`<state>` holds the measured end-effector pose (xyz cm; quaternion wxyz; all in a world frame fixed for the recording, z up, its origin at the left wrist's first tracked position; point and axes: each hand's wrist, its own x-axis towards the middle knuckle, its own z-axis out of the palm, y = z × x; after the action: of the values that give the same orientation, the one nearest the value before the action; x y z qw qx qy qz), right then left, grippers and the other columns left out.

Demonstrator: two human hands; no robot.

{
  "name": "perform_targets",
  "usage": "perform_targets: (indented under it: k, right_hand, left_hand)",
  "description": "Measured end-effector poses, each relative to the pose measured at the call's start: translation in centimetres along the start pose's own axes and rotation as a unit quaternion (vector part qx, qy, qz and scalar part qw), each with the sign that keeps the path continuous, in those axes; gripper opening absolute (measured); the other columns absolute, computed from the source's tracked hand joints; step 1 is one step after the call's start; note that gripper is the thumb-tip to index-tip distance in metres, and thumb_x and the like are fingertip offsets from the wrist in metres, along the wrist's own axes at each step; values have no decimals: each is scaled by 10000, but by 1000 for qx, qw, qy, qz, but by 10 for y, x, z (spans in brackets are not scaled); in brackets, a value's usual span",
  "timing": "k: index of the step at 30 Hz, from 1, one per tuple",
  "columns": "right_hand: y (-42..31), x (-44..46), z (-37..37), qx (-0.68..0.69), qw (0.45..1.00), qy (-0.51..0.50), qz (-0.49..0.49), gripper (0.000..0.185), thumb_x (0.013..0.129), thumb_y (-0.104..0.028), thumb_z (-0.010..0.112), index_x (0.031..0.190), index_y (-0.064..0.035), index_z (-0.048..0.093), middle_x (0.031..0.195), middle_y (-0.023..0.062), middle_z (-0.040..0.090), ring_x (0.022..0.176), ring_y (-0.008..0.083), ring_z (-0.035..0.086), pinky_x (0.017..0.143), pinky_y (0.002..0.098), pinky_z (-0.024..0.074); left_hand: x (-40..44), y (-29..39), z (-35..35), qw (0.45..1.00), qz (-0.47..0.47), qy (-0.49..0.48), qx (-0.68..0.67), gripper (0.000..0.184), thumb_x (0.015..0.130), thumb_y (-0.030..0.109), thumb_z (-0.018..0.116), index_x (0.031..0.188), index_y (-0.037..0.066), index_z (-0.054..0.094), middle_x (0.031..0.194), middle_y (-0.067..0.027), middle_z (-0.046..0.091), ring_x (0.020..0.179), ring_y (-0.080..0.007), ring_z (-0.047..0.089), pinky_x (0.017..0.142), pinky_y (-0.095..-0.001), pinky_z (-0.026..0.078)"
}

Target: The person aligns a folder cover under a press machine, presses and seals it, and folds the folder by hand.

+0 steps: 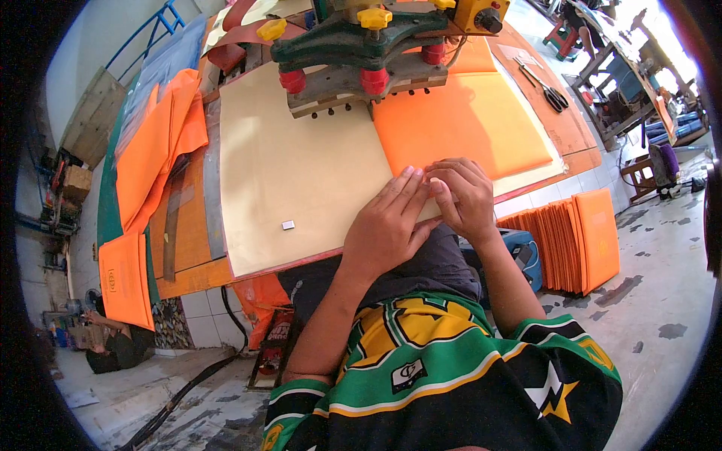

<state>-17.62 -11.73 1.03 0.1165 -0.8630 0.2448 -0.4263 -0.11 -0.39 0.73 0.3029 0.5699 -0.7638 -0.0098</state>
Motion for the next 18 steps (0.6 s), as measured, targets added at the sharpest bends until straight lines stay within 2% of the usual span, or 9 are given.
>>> perform_targets:
  k: [18]
  right_hand:
    - [2, -2, 1, -3, 1000, -5, 4, 223, 1038, -246, 712, 995, -40, 785, 1061, 123, 805, 1025, 321, 761, 924, 453, 566]
  left_hand:
    - [-1, 0, 0, 1000, 1, 0, 3, 686, 1004, 369, 783, 1546, -7, 598, 1619, -216, 592, 1551, -364, 522, 1266, -468, 462]
